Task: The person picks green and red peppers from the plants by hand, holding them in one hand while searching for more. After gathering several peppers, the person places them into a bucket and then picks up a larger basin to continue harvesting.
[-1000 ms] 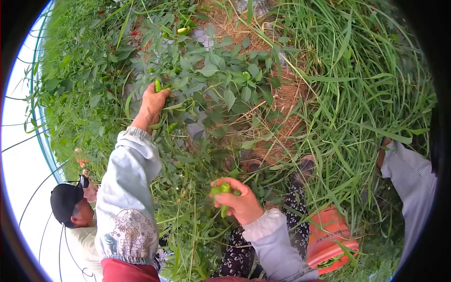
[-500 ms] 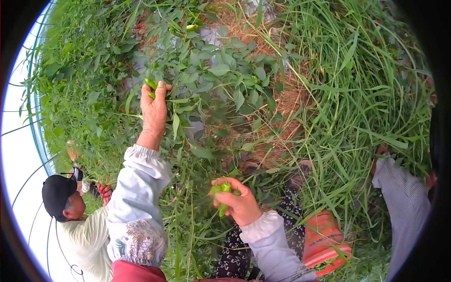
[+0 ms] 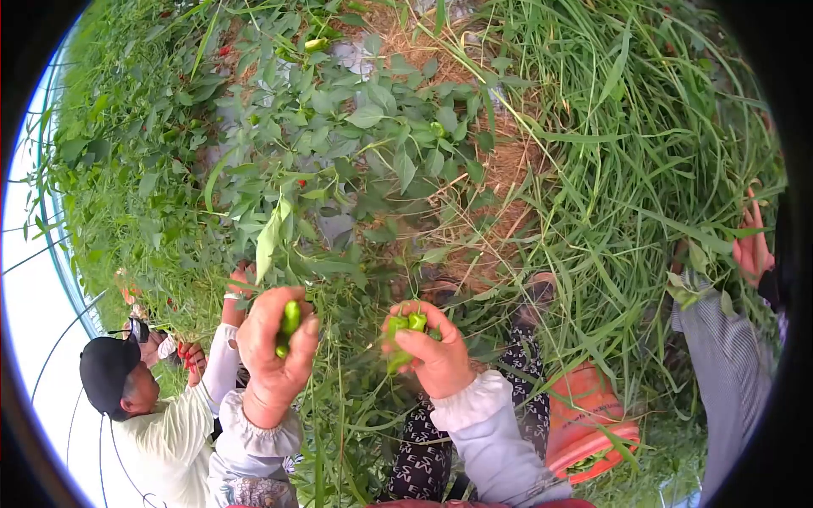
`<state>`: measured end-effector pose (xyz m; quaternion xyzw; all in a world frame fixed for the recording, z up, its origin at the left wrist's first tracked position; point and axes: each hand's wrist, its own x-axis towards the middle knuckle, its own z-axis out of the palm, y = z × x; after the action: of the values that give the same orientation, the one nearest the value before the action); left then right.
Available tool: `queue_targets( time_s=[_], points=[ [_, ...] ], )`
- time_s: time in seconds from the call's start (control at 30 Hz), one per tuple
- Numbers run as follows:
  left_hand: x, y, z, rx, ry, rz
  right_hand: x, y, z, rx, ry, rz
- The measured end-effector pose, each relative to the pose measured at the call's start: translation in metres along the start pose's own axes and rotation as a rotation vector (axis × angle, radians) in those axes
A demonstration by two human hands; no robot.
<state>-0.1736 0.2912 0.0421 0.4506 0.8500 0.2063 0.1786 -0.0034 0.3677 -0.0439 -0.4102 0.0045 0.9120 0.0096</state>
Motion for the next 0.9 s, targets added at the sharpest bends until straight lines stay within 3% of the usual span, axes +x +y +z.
queue_targets(
  time_s=[0.2, 0.4, 0.47, 0.5, 0.53, 0.6, 0.67, 0.7, 0.9],
  points=[
    [-0.019, 0.03, 0.056, -0.244, -0.199, -0.335, 0.004, 0.01, -0.002, -0.169, 0.003, -0.136],
    [-0.022, 0.036, 0.075, -0.19, -0.189, -0.313, 0.009, 0.009, -0.01, -0.295, -0.067, -0.317],
    [-0.024, 0.037, 0.079, -0.137, -0.096, -0.21, 0.009, 0.012, -0.008, -0.142, -0.081, -0.234],
    [-0.032, 0.039, 0.079, -0.448, -0.157, -0.474, 0.01, 0.016, -0.01, -0.141, -0.097, -0.265],
    [-0.032, 0.042, 0.08, -0.555, -0.184, -0.529, 0.01, 0.02, -0.012, -0.14, -0.116, -0.296],
    [-0.035, 0.04, 0.084, -0.36, -0.251, -0.354, 0.012, 0.023, -0.018, -0.182, -0.153, -0.294],
    [-0.038, 0.044, 0.091, -0.294, -0.261, -0.315, 0.011, 0.022, -0.018, -0.035, -0.141, -0.277],
    [-0.039, 0.046, 0.093, -0.229, -0.265, -0.273, 0.008, 0.018, -0.016, 0.105, -0.126, -0.169],
    [-0.032, 0.046, 0.089, -0.005, -0.334, -0.168, 0.004, 0.009, -0.014, 0.16, -0.168, -0.162]
  ],
)
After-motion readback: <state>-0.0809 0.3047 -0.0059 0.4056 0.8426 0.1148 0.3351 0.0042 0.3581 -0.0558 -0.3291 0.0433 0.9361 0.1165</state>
